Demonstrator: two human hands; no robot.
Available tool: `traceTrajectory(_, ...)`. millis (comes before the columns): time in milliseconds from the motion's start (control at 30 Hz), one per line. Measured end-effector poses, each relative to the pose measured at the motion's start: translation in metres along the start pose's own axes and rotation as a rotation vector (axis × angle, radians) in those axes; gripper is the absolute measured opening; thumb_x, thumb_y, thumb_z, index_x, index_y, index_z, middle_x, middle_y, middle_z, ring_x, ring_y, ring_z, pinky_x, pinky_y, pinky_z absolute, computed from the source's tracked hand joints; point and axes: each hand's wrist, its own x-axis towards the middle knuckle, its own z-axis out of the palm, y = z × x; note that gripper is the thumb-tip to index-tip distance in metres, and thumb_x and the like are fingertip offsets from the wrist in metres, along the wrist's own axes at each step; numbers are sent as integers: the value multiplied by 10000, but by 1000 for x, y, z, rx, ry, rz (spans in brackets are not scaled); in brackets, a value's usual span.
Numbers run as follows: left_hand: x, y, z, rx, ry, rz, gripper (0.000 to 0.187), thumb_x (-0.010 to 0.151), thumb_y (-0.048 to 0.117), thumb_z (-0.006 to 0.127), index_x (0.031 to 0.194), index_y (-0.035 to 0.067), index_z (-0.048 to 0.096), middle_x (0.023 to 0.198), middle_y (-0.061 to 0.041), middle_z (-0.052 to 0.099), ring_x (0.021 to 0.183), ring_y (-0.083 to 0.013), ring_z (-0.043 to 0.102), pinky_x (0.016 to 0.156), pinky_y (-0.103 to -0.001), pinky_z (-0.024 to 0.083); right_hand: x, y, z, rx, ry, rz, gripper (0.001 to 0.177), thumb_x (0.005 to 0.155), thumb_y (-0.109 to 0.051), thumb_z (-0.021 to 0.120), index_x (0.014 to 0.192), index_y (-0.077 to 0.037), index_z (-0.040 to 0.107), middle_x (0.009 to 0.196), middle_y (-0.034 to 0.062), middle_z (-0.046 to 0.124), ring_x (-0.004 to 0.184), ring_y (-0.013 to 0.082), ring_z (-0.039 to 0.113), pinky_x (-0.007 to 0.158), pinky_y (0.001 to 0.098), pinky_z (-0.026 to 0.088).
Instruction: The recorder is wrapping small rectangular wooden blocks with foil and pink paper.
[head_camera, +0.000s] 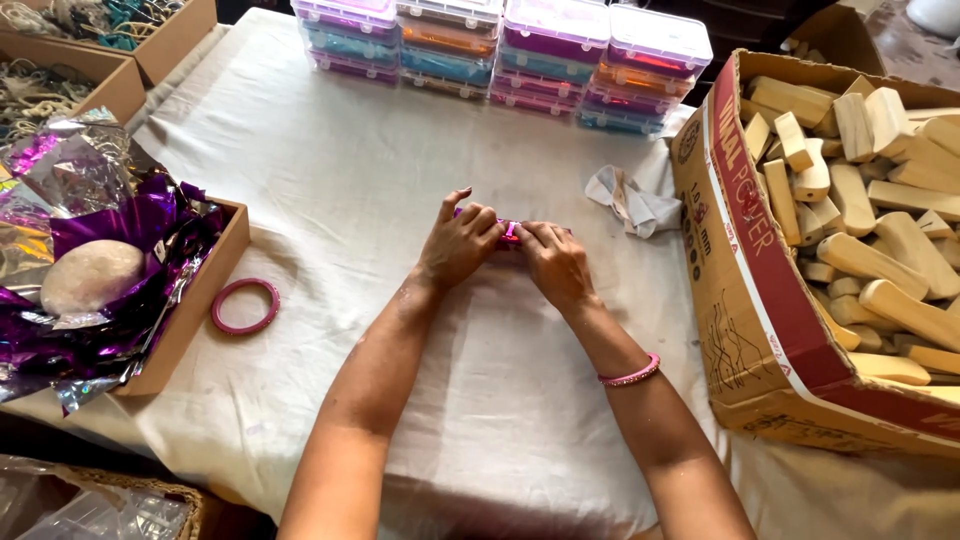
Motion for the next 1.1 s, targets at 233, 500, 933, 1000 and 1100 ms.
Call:
traceTrajectory(233, -16, -24, 11, -236, 141, -186, 336, 815, 332, 779, 1081, 132, 725, 1055, -28, 684, 1009, -241, 655, 939, -401, 491, -7, 21, 2, -47, 17, 15, 265, 919, -100, 719, 1180, -52, 725, 1149, 89, 722, 1041, 287, 697, 889, 412, 580)
traceTrajectory(500, 6, -10, -35, -6, 265, -308, 448, 981, 360, 664, 1319, 66, 665, 1159, -96, 648, 1092, -270, 614, 932, -423, 445, -16, 23, 8, -119, 15, 85, 272, 899, -82, 709, 1168, -69, 742, 1119, 77, 719, 1042, 295, 693, 903, 420, 575)
traceTrajectory(933, -31, -29, -134, 431, -359, 106, 180, 967, 154, 667, 796, 194, 703, 802, 31, 671, 795, -148, 673, 1118, -455, 420, -34, 35, 30, -134, -47, -257, 328, 907, -96, 614, 1221, -75, 706, 1175, 115, 705, 1051, 271, 692, 861, 389, 582)
traceTrajectory(1000, -44, -42, -205, 596, -110, 194, 57, 936, 158, 682, 924, 184, 731, 881, 24, 693, 791, -122, 658, 1046, -444, 468, -34, 57, 33, -507, -99, -133, 206, 1015, -175, 614, 1187, -110, 707, 1073, 73, 708, 957, 233, 703, 767, 384, 585)
traceTrajectory(1100, -107, -70, -311, 730, -126, 4, 37, 930, 156, 675, 921, 176, 705, 898, 9, 686, 806, -142, 651, 970, -439, 488, -39, 73, 32, -177, 65, -26, 76, 1058, -108, 740, 1109, -78, 787, 1102, 98, 733, 1078, 290, 698, 967, 411, 594)
